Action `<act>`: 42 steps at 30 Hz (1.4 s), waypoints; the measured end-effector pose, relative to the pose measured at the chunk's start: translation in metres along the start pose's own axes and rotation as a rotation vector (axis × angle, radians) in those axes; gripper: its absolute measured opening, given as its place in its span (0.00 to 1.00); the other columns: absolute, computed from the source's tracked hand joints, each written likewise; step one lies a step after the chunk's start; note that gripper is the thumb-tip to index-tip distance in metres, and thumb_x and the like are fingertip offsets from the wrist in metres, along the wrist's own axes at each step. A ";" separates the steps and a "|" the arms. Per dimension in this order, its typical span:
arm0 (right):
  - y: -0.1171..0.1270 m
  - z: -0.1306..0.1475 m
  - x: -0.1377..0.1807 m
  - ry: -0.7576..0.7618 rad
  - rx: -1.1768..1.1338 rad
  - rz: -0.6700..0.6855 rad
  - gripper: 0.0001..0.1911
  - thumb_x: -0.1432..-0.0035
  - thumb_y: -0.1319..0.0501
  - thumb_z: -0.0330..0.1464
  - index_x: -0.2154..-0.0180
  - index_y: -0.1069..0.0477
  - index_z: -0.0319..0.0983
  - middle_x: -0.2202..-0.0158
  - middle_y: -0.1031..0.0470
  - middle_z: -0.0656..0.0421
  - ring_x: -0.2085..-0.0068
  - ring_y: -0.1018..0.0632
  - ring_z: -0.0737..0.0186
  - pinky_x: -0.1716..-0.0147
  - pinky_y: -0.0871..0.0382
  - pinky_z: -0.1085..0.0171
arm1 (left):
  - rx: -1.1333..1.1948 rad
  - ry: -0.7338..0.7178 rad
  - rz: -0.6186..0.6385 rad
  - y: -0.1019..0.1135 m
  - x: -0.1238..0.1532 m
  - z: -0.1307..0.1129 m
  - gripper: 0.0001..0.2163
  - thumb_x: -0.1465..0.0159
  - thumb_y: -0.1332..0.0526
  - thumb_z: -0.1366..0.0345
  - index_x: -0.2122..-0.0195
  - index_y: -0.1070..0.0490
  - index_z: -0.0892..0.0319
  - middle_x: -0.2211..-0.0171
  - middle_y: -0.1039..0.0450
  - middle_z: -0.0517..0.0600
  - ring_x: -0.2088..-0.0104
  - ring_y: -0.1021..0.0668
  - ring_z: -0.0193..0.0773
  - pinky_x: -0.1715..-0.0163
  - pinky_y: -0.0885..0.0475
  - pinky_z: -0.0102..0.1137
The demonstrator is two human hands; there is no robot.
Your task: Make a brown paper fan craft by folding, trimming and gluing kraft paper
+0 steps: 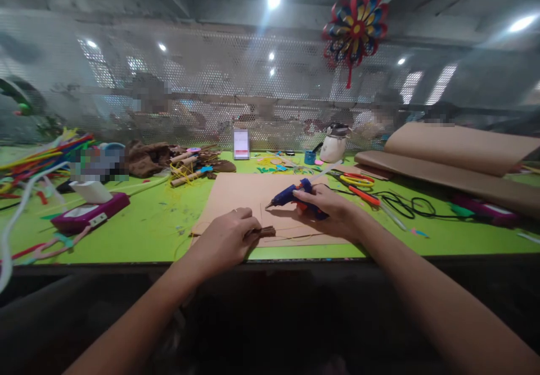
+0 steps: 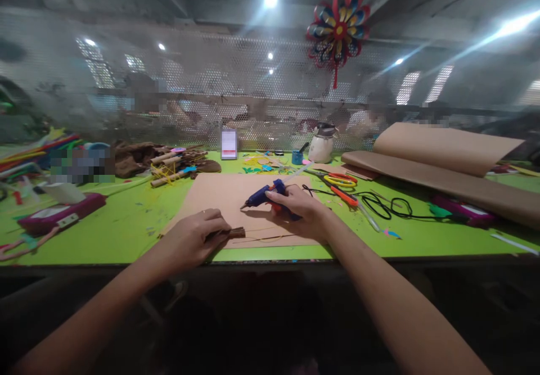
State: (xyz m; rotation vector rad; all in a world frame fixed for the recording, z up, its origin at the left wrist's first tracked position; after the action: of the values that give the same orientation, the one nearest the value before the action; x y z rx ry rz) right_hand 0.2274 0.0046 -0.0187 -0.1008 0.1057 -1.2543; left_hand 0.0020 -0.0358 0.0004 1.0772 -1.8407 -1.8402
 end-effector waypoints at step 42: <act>0.007 0.007 0.040 0.166 0.778 0.062 0.27 0.41 0.46 0.52 0.80 0.35 0.38 0.83 0.36 0.61 0.81 0.37 0.68 0.81 0.47 0.66 | 0.065 -0.040 -0.117 -0.003 0.009 -0.002 0.15 0.32 0.48 0.59 0.64 0.22 0.57 0.69 0.32 0.51 0.68 0.27 0.36 0.69 0.35 0.28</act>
State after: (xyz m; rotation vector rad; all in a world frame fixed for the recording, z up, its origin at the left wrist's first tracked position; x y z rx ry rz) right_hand 0.2476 -0.0308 -0.0134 0.6736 -0.2384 -1.1652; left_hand -0.0018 -0.0436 -0.0043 1.2022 -1.9096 -1.8916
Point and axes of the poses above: each hand's wrist, its own x-axis away from the middle knuckle, its own y-axis out of the back of the hand, z = x × y, the point moved 3 cm from there along -x, towards the middle knuckle
